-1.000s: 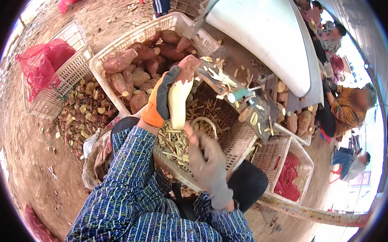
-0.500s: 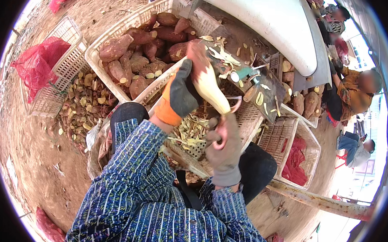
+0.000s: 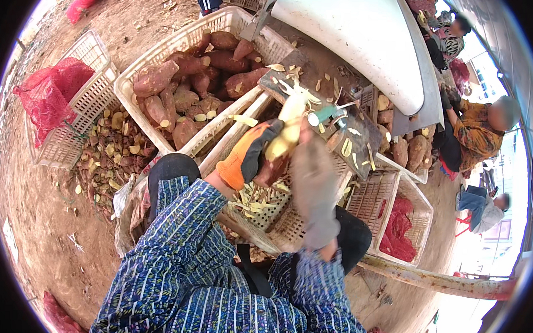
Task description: The person peels multiple sweet potatoes using a handheld peeler, holding each potato in one hand and removing the skin in long strips. The peeled potatoes are placed into a nearby basket, and the peels accumulate in a separate container.
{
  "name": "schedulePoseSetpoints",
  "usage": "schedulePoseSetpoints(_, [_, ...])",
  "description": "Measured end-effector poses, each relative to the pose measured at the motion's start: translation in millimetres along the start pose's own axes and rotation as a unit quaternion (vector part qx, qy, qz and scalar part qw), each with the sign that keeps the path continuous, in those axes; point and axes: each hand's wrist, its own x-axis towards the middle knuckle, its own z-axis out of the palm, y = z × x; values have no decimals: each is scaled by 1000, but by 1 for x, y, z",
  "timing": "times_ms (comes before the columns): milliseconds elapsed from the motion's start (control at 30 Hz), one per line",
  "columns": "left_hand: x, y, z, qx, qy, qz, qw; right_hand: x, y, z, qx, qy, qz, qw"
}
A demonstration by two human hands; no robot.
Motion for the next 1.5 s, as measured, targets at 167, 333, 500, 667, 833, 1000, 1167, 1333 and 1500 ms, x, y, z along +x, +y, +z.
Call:
schedulePoseSetpoints(167, [13,-5,-57,-15,162,125,979,-95,6,40,-64,-22,-110,992])
schedulePoseSetpoints(333, [14,12,-45,-142,61,42,987,-61,-25,17,28,-54,-4,998])
schedulePoseSetpoints(500, [0,8,-34,-46,81,-10,996,-43,-10,41,-122,-17,-96,988])
schedulePoseSetpoints(667, [12,14,-27,-50,106,70,991,-77,-2,22,-61,-26,-134,989])
schedulePoseSetpoints(833, [8,-2,-39,-64,75,30,995,-27,-8,30,-95,-6,-111,989])
schedulePoseSetpoints(1000, [14,6,-44,-70,146,121,979,-100,12,32,-117,-77,-150,979])
schedulePoseSetpoints(1167, [15,6,-52,63,145,108,981,-44,-1,23,-96,-5,-167,981])
schedulePoseSetpoints(1333, [22,3,-57,-48,157,97,982,-76,15,47,-132,-23,-183,974])
schedulePoseSetpoints(1500, [17,29,-45,-112,52,117,985,-59,-4,25,-29,-88,-53,994])
